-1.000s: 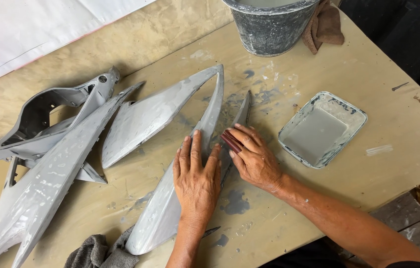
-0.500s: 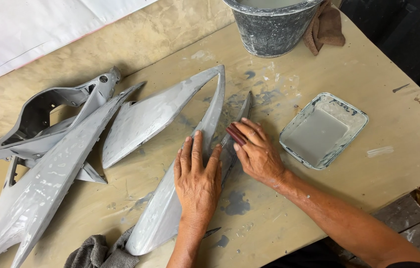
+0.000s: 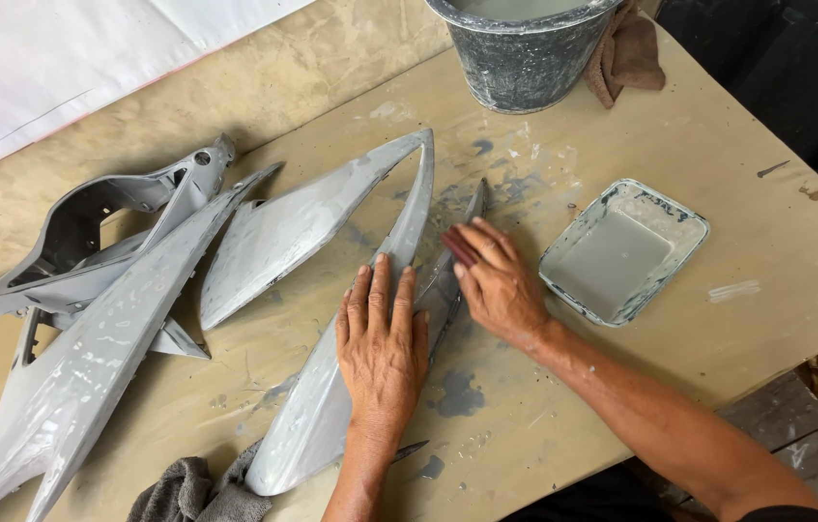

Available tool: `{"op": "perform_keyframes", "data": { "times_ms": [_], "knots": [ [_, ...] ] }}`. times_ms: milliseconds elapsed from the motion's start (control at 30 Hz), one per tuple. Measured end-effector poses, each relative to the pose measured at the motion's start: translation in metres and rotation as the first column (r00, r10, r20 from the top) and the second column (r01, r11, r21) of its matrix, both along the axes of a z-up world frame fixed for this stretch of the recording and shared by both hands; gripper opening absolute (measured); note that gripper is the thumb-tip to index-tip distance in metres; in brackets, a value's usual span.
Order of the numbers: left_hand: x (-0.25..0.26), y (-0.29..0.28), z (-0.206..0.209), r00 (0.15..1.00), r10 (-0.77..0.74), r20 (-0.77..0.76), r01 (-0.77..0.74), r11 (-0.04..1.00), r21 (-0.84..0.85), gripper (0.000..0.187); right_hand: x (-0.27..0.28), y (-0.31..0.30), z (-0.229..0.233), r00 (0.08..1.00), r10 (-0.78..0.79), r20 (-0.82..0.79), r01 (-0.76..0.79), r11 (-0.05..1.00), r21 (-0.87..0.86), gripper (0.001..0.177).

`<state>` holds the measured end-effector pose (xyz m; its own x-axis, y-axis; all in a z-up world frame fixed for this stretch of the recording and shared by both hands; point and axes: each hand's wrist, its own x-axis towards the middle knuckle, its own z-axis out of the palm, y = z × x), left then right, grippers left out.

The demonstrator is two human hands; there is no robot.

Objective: The person sands a gray motorcycle fairing piece using a sanding block and water. They repeatedly rub the surface of the fairing, occasionally dipping the block into a container of water, while other fairing parts rest on the workbench.

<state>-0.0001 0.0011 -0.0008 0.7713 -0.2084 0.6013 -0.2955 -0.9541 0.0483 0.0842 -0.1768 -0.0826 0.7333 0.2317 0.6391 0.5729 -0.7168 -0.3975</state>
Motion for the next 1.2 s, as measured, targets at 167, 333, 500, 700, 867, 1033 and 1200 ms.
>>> {"op": "perform_keyframes", "data": {
  "times_ms": [167, 333, 500, 700, 867, 1033, 1200],
  "knots": [
    [-0.001, 0.003, 0.011, 0.996, -0.008, -0.090, 0.000, 0.996, -0.087, 0.067, -0.003, 0.001, 0.025, 0.988, -0.008, 0.154, -0.004, 0.997, 0.077, 0.029],
    [0.004, 0.008, 0.027, 0.972, 0.001, -0.234, -0.061, 0.967, -0.249, 0.065, -0.001, 0.001, 0.023, 0.983, -0.005, 0.181, -0.012, 0.996, 0.093, 0.029],
    [0.010, 0.013, 0.023, 0.945, 0.140, -0.297, -0.199, 0.963, -0.181, 0.071, -0.002, 0.001, 0.024, 0.981, 0.009, 0.194, -0.033, 0.993, 0.117, 0.028],
    [0.011, 0.028, 0.013, 0.982, 0.094, -0.164, -0.127, 0.971, -0.204, 0.060, -0.013, 0.001, 0.020, 0.987, 0.030, 0.156, -0.050, 0.991, 0.124, 0.029],
    [0.002, 0.029, 0.037, 0.977, 0.057, -0.207, -0.109, 0.963, -0.246, 0.057, -0.021, 0.001, 0.032, 0.990, 0.084, 0.114, -0.093, 0.992, 0.081, 0.028],
    [0.002, 0.030, 0.034, 0.973, 0.061, -0.221, -0.111, 0.968, -0.224, 0.059, 0.010, -0.002, 0.001, 0.998, -0.061, 0.011, 0.061, 0.996, 0.061, 0.026],
    [0.003, 0.031, 0.032, 0.977, 0.073, -0.199, -0.113, 0.974, -0.198, 0.060, -0.015, 0.002, 0.024, 0.998, -0.020, 0.057, 0.017, 0.999, 0.037, 0.030]
  ]
}}
